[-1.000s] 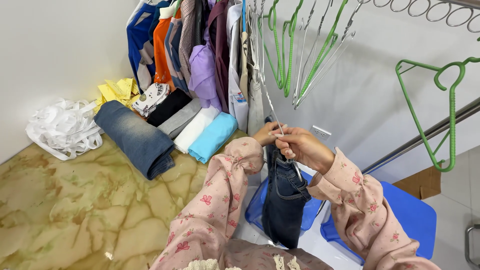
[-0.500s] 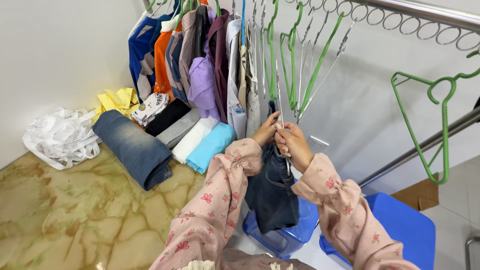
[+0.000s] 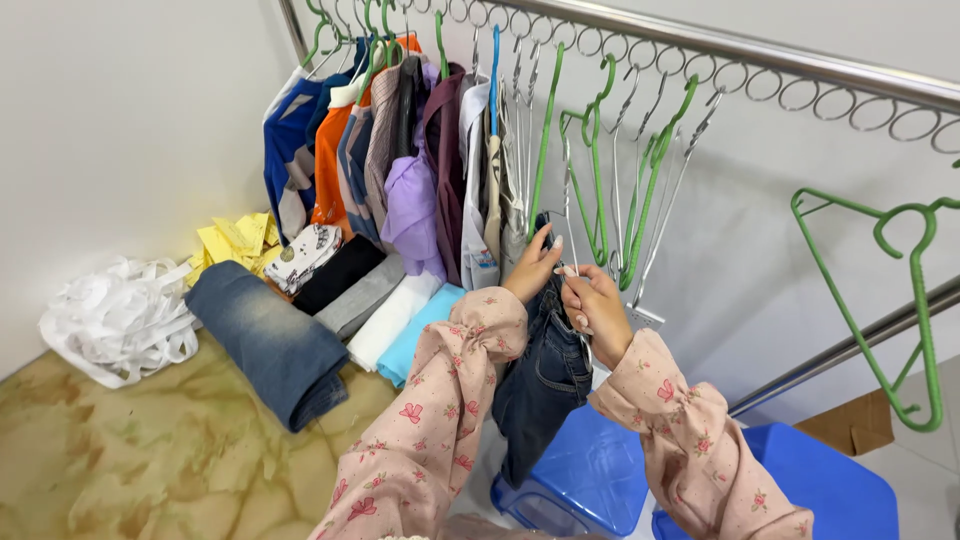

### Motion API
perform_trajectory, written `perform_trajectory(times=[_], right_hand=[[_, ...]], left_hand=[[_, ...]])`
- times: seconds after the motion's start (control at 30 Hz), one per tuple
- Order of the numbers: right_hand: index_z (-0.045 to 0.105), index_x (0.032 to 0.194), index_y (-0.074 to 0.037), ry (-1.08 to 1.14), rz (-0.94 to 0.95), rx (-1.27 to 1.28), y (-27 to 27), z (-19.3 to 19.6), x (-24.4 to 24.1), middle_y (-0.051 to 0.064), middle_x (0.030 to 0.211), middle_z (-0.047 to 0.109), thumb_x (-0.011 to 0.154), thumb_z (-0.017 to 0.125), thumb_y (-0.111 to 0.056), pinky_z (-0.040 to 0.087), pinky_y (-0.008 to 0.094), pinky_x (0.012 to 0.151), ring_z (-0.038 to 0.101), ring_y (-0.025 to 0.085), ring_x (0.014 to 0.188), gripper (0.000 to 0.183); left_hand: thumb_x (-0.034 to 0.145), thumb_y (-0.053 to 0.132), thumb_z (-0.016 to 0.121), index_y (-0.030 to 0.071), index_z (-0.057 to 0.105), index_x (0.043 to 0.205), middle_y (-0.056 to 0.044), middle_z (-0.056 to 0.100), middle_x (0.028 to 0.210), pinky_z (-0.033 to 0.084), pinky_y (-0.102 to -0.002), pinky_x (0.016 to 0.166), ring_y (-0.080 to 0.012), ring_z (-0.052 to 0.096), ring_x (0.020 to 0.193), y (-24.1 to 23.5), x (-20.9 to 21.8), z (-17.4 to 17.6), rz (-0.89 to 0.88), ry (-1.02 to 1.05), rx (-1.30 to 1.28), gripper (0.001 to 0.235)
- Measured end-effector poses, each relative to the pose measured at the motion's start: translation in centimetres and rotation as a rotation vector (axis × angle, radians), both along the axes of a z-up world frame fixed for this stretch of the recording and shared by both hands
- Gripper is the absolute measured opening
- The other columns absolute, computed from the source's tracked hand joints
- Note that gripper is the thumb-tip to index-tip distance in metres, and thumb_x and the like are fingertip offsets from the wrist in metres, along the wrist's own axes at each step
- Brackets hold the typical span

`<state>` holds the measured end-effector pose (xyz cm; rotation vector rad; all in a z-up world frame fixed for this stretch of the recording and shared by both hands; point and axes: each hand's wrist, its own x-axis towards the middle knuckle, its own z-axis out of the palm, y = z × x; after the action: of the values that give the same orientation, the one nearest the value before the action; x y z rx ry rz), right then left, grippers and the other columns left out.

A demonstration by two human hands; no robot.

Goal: The person picks up folded jeans from a table, unfolds them, and places them on a hanger before hanging them on a clothing rack. They repeat this process with another pair of jeans, followed by a light blue shirt and a white shirt, organizing each item on the rack.

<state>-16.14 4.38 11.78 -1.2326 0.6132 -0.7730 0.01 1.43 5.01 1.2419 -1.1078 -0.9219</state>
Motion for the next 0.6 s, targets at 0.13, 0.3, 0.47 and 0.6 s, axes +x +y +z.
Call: perform_trajectory(times=[0.13,0.3,0.47,0.6], right_hand=[[0.050,0.116,0.006,0.012,-0.042,-0.055,-1.8,-0.7,1.2,-0.004,0.058,0.032,0.105,0.044,-0.013,0.025,0.018,0.024,0.033,0.003,0.033,0.023],[0.051,0.115,0.005,0.028,-0.162,-0.184,-4.3,-2.0,2.8,-0.003,0.056,0.037,0.106,0.039,-0.012,0.028,0.020,0.026,0.038,0.006,0.033,0.023],[0.053,0.113,0.004,0.047,-0.250,-0.295,-6.8,-2.9,4.1,-0.001,0.053,0.040,0.106,0.038,-0.013,0.029,0.022,0.027,0.040,0.009,0.033,0.024],[0.057,0.111,0.002,0.066,-0.309,-0.490,-8.3,-2.2,5.4,0.001,0.049,0.045,0.106,0.038,-0.012,0.034,0.024,0.028,0.046,0.013,0.030,0.024]], left_hand=[[0.105,0.060,0.048,0.012,0.017,0.164,-0.037,0.011,0.162,0.022,-0.061,0.120,-0.0511,0.017,0.150,-2.7,1.1,-1.9,-0.024,0.059,0.018,0.083],[0.106,0.059,0.039,0.006,0.011,0.164,-0.039,0.022,0.159,0.025,-0.058,0.121,-0.0501,0.022,0.149,-2.6,0.9,-0.4,0.010,-0.039,0.123,0.083],[0.101,0.068,0.038,0.014,0.010,0.164,-0.033,0.030,0.159,0.029,-0.056,0.120,-0.0441,0.031,0.148,-3.1,2.5,-1.0,0.021,-0.247,0.288,0.087],[0.098,0.075,0.038,0.015,0.010,0.164,-0.032,0.028,0.160,0.029,-0.056,0.120,-0.0432,0.032,0.148,-4.8,3.5,-2.1,-0.007,-0.333,0.367,0.094]])
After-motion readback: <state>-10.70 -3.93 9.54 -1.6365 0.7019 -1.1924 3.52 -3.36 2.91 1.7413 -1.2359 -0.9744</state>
